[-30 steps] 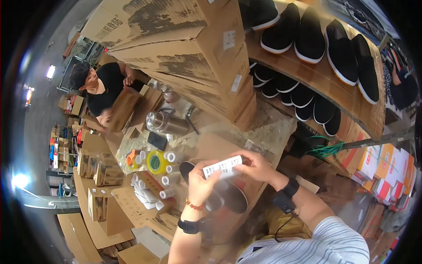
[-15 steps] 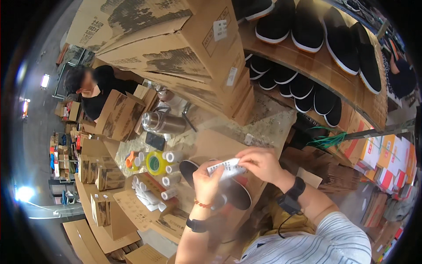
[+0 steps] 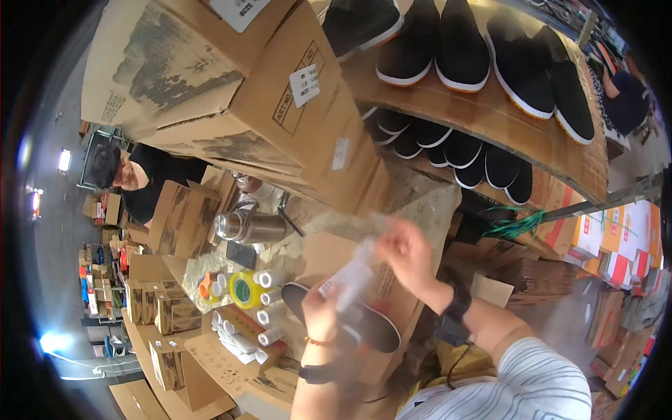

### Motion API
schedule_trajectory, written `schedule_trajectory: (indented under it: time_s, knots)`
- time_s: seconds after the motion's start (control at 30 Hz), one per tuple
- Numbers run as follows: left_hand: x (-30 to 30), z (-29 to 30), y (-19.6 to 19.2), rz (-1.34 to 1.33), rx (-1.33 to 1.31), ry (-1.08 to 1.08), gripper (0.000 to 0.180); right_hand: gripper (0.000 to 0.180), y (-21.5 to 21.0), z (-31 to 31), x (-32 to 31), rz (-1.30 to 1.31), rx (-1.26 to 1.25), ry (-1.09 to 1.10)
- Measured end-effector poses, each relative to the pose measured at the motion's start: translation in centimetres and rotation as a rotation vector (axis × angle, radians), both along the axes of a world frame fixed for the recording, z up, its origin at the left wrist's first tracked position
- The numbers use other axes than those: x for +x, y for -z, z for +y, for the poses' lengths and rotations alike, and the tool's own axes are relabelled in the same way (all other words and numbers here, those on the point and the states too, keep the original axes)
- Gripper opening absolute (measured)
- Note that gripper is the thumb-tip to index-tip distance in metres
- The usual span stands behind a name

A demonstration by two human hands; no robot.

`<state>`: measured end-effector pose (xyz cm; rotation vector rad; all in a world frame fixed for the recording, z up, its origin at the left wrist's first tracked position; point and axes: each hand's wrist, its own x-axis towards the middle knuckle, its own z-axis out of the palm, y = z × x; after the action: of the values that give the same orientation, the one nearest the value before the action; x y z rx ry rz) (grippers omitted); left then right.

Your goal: Printing labels, organizing boxes, and packing finished shoes into shipping cartons.

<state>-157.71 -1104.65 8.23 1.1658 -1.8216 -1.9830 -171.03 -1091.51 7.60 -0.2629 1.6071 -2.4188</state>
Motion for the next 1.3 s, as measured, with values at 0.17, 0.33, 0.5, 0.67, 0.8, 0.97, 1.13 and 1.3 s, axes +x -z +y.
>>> schedule_trajectory:
  time_s: [0.17,0.33,0.5,0.67,0.8,0.97,1.13,1.3]
  knots:
    - [-1.1,1.2,-0.5,-0.047,-0.066,0.093,0.034,0.031,1.2,-5.4,-6.2,-0.061,0.058,0.185]
    - [-1.4,0.5,1.0,-0.152,-0.296,0.198,0.031,0.037,11.9,-5.8,-5.3,-0.353,-0.029,0.29]
    - [-1.3,-0.6,3.1,-0.202,-0.318,0.226,0.034,0.035,14.2,-7.3,-5.0,-0.426,0.216,0.211]
    - [-1.2,-2.3,3.6,-0.251,-0.544,0.358,0.025,0.036,14.6,-5.7,-1.8,-0.751,-0.327,0.129]
    - [-2.8,-1.7,4.9,-0.197,-0.573,0.372,0.026,0.038,13.3,-7.3,-4.2,-0.59,-0.141,0.062]
    - [-3.7,-2.0,4.3,-0.351,-0.738,0.441,0.028,0.046,13.6,-4.6,0.6,-0.205,0.38,0.047]
    - [-4.8,-0.6,4.1,-0.246,-0.794,0.67,0.031,0.016,9.5,-0.4,2.5,0.469,0.444,-0.324]
    - [-5.0,-0.8,4.1,-0.466,-0.62,0.716,0.054,0.013,10.6,-0.3,1.2,0.403,0.406,-0.309]
